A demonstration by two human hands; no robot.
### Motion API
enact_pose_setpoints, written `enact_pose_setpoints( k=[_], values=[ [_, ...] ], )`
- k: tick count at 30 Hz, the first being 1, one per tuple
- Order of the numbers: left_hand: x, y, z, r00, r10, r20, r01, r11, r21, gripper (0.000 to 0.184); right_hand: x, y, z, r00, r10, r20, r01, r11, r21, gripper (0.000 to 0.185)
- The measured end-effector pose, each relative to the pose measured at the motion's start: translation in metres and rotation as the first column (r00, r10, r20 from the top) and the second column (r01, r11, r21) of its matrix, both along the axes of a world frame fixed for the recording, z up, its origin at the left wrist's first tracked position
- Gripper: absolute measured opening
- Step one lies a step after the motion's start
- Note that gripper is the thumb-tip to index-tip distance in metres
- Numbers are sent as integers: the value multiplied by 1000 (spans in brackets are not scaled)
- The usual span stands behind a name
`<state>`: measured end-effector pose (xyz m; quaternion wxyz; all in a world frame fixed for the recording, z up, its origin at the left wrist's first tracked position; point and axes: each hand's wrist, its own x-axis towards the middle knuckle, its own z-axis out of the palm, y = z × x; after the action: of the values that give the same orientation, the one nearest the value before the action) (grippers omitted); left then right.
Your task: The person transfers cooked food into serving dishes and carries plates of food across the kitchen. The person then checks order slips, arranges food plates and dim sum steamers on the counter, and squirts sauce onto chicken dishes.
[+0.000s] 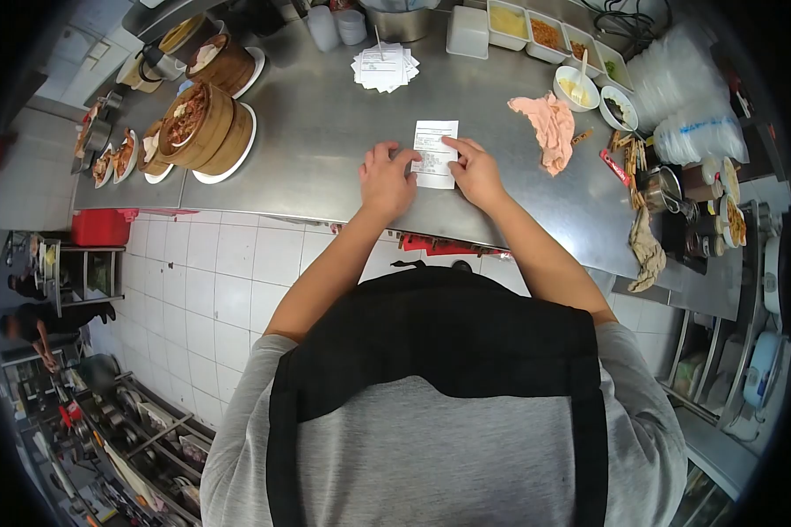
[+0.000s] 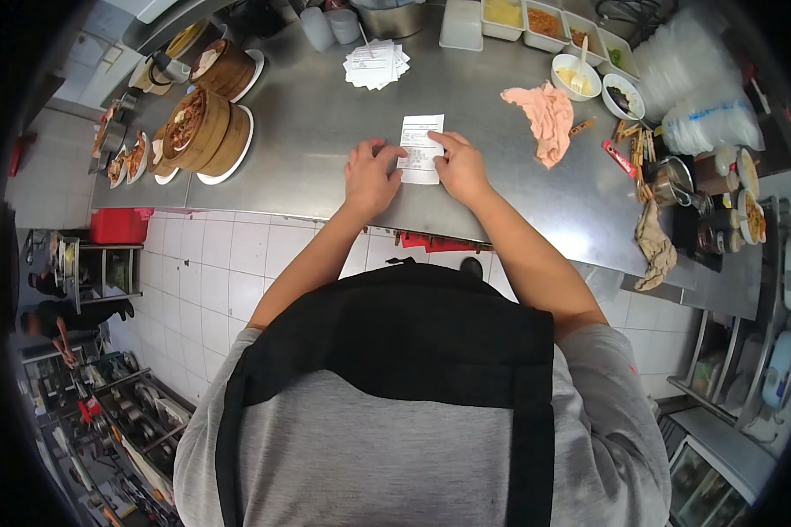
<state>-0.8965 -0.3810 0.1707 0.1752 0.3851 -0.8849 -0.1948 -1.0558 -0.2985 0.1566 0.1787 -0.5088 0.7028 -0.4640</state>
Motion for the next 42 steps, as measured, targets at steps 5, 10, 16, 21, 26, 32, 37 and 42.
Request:
enact_pose_setpoints(
  k=[5,10,16,21,26,32,37,42],
  values=[
    [-1,0,3,999,-5,37,5,1000,2,31,0,0,0,1000,-3,8,3,1000,21,39],
    [-2,-2,6,997,-14,77,13,1000,14,31,0,-1,-1,1000,-10,-6,10,1000,26,39],
    [-2,-6,26,960,-1,279,23,997,-77,28,1,-1,-2,1000,-19,-8,19,999,37,40],
    [1,-3,13,986,-4,165,33,984,-174,26,1,0,1,999,-22,-34,23,999,36,39],
    [1,-1,13,988,-17,153,31,995,-92,25,1,0,-1,999,-30,-10,31,999,24,39],
    [5,-6,19,986,25,163,2,987,-163,24,0,0,-1,1000,-19,-13,20,999,37,40],
    [7,-5,8,991,-39,127,57,988,-146,23,1,-1,-1,999,-29,-14,29,999,40,40],
    [37,-24,19,976,145,160,-116,977,-177,39,1,-2,-4,1000,-28,-12,28,999,37,39]
  ],
)
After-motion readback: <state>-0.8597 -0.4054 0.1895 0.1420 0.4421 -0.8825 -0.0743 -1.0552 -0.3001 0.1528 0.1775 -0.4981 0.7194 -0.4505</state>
